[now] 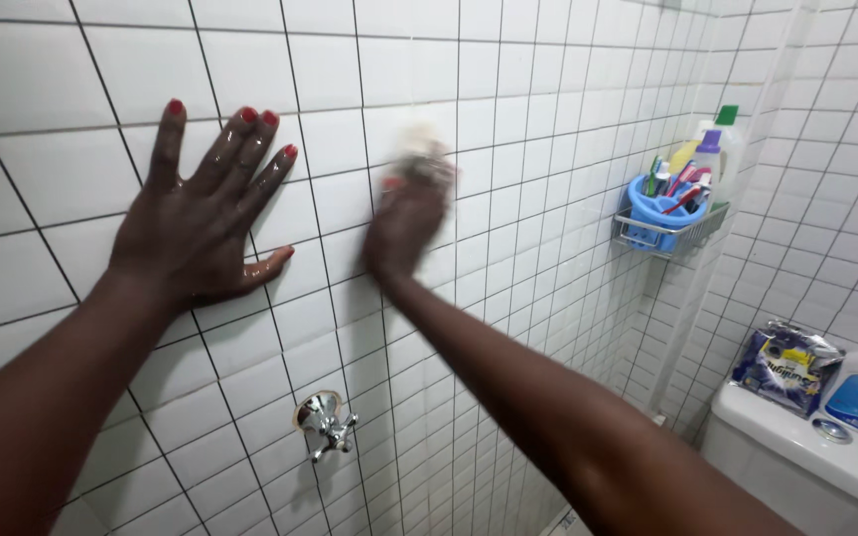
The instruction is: The person scrubs the tiled bathroom floor with a sponge and then wipes the wall tiles and a faucet with a cloth.
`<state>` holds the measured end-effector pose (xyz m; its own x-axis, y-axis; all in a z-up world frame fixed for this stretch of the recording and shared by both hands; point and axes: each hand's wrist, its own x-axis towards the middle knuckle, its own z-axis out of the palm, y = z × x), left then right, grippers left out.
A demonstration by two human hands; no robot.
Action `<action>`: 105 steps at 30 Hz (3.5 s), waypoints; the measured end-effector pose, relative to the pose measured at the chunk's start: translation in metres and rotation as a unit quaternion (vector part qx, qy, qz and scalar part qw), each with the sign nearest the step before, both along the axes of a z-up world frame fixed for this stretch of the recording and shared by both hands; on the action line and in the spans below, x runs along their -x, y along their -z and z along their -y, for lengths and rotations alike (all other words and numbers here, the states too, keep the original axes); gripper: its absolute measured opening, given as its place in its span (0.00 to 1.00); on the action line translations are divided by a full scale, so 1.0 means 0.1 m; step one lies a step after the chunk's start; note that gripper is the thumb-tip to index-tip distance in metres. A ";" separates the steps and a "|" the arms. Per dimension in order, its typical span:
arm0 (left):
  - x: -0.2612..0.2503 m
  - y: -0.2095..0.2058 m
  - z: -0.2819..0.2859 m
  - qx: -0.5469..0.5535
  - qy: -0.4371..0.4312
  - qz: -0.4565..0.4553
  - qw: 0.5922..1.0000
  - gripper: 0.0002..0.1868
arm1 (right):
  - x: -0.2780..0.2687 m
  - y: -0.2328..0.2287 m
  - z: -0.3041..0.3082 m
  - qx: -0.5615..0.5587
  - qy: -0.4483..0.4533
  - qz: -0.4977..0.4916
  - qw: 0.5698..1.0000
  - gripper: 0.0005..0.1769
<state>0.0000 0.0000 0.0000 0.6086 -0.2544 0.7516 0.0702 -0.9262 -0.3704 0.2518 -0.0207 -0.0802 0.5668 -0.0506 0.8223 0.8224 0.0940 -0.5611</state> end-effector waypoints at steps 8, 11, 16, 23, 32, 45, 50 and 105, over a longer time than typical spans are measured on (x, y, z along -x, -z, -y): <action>0.12 -0.10 -0.03 -0.244 -0.397 0.022 0.884 0.45 | 0.44 -0.87 0.09 0.181 0.107 0.395 0.894 0.26; 0.67 -0.18 -0.25 -0.192 -0.224 -0.034 0.955 0.42 | -0.20 -0.88 0.32 0.208 0.083 0.429 0.875 0.29; 1.65 -0.25 -0.46 -0.074 -0.057 0.032 0.995 0.40 | -0.53 -0.06 0.25 0.125 0.120 0.147 0.974 0.38; 1.81 -0.26 -0.38 0.010 -0.043 -0.006 0.999 0.49 | 1.18 0.66 0.03 0.190 -0.052 0.222 0.955 0.38; 1.85 -0.27 -0.43 -0.020 -0.045 0.076 0.996 0.55 | 2.03 -1.30 0.09 0.338 0.035 0.563 0.753 0.37; 1.86 -0.25 -0.31 -0.247 -0.441 0.076 0.859 0.66 | 1.86 -0.64 -0.09 0.158 0.036 0.488 0.858 0.35; 1.81 -0.20 -0.39 -0.005 -0.057 0.091 0.994 0.60 | 1.72 -1.54 0.07 0.363 0.067 0.589 0.718 0.38; 1.46 0.18 -0.23 -0.098 -0.422 0.050 0.900 0.52 | 0.56 0.24 0.29 0.245 -0.048 0.732 0.634 0.32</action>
